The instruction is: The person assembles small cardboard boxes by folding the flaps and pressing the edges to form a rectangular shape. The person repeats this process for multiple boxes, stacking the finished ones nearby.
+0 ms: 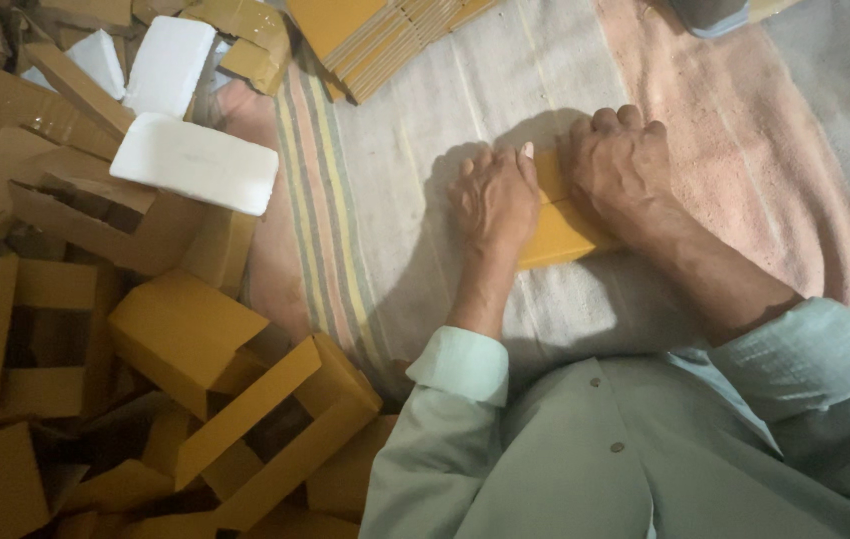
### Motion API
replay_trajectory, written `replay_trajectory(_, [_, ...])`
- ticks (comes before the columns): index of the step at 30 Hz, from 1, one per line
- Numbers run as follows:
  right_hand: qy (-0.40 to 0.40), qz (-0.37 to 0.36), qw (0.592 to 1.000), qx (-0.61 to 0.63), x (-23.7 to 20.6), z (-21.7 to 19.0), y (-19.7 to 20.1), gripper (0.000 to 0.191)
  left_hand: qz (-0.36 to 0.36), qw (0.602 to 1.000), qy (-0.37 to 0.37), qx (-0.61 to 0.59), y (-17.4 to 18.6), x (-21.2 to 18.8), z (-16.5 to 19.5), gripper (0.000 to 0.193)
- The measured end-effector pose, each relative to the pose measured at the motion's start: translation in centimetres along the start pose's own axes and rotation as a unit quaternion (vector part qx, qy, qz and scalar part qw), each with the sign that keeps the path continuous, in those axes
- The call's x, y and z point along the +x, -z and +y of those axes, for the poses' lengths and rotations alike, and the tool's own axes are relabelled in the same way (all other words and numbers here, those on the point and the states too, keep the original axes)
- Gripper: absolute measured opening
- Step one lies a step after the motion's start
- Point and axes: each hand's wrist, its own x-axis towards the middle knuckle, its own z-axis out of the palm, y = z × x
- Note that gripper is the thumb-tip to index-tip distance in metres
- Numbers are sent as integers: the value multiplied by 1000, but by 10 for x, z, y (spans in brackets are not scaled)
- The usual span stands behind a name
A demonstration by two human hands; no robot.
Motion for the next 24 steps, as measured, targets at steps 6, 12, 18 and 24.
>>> replay_trajectory(6, [-17, -48, 998, 22, 1, -6, 14, 54, -44, 999, 10, 16, 1, 1, -2, 53])
replay_trajectory(12, [-7, -62, 998, 18, 2, -6, 20, 51, -26, 999, 18, -25, 2, 3, -4, 50])
replay_trajectory(18, [-38, -80, 996, 13, 4, -15, 21, 59, 10, 999, -6, -42, -2, 5, -9, 49])
replay_trajectory(24, [-65, -66, 993, 74, 3, -13, 17, 44, 56, 997, -47, -20, -10, 6, -14, 50])
